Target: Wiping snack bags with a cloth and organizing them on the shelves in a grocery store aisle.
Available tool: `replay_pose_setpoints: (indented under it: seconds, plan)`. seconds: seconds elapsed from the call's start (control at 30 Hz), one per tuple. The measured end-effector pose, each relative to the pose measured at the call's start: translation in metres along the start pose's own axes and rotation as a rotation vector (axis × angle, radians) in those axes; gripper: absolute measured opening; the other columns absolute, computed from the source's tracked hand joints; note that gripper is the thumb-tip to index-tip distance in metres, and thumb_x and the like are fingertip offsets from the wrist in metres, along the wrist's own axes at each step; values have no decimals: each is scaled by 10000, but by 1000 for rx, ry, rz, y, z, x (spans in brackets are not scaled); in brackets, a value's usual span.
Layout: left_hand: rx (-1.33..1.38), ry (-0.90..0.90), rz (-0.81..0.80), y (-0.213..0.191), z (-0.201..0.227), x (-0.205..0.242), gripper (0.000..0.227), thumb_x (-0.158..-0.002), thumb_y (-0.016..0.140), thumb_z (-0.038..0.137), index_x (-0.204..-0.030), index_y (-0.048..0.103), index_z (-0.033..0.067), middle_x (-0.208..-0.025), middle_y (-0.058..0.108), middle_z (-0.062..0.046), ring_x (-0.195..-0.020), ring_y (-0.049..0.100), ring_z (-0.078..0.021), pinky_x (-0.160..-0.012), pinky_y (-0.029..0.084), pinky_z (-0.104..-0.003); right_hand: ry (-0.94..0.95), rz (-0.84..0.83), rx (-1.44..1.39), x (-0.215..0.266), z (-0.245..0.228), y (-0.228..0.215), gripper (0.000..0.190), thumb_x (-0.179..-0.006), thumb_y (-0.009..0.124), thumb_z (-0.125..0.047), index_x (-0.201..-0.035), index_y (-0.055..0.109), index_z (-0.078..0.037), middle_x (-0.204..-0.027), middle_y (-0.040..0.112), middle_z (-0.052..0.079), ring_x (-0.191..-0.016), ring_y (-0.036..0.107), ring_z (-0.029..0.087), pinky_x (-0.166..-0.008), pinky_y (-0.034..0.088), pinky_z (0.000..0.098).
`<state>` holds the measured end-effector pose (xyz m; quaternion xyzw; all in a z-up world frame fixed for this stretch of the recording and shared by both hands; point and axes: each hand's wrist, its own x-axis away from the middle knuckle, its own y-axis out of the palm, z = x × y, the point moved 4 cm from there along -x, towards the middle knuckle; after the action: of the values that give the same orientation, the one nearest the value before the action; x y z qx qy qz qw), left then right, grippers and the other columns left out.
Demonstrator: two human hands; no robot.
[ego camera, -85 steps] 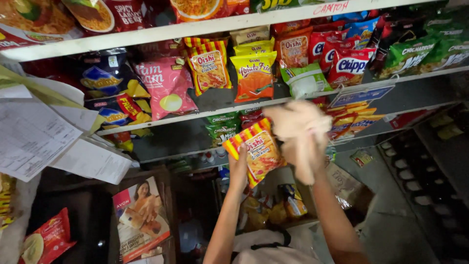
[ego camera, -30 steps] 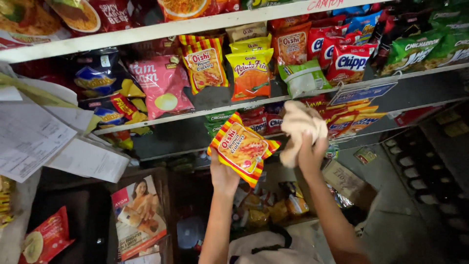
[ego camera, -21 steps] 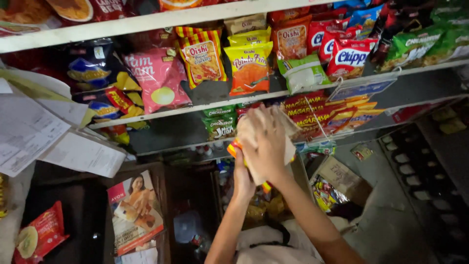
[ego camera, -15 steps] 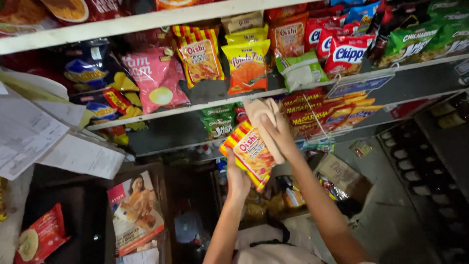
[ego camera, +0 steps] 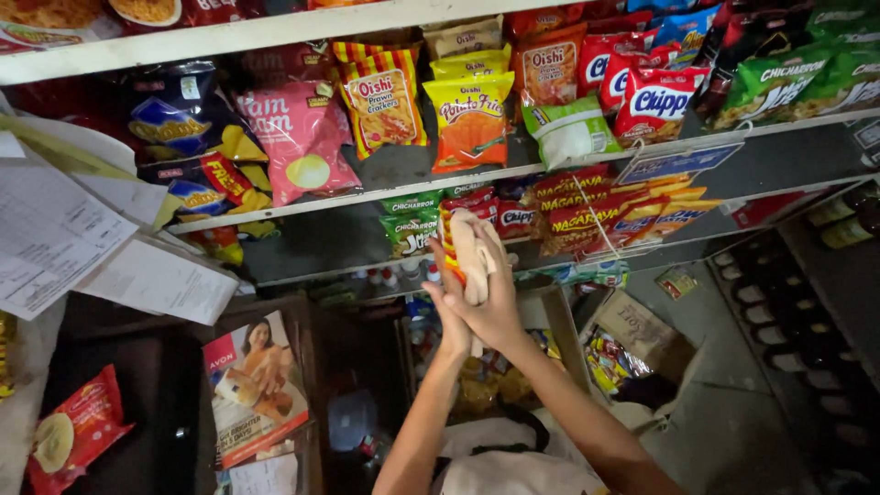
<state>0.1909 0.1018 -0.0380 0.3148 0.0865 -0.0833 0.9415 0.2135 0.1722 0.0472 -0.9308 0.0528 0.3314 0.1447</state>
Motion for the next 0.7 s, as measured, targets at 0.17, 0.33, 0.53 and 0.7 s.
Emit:
replay_pose_setpoints:
  seconds: [0.17,0.33,0.53,0.7]
  plan:
    - [-246,46,0,3,-8,-1,1050,-922,64,834,-1652,-94,96,-1754,-169,-115,-1618,-135,-271,-1295,-40,-418,143,157,-183,8,38,-3,631,-944,725,-120,-1491,451,35,-1507,532,177,-1394,528,286,-1193,417,419]
    - [-445,104,73,-32,-5,-10,865,-1067,453,574,-1646,114,28,-1737,96,-190,-1600,106,-318,-1279,117,-447,160,198,-175,3,55,-32,473,-921,686,-32,-1381,592,29,-1372,657,141,-1273,647,223,-1093,542,362]
    - [-372,-75,-78,-79,-3,-33,600,-982,683,290,-1455,453,1,-1257,655,-102,-1096,628,-175,-935,529,-328,535,221,-343,-4,85,-63,433,-883,791,-53,-1285,639,5,-1198,712,91,-1054,696,183,-917,589,330]
    - [-151,-198,73,-59,-20,-32,487,-1009,687,286,-1356,580,-39,-1240,673,-90,-1083,631,-150,-930,523,-319,308,339,-264,-12,115,-64,508,-865,840,-59,-1300,587,6,-1190,683,73,-1075,686,187,-929,598,353]
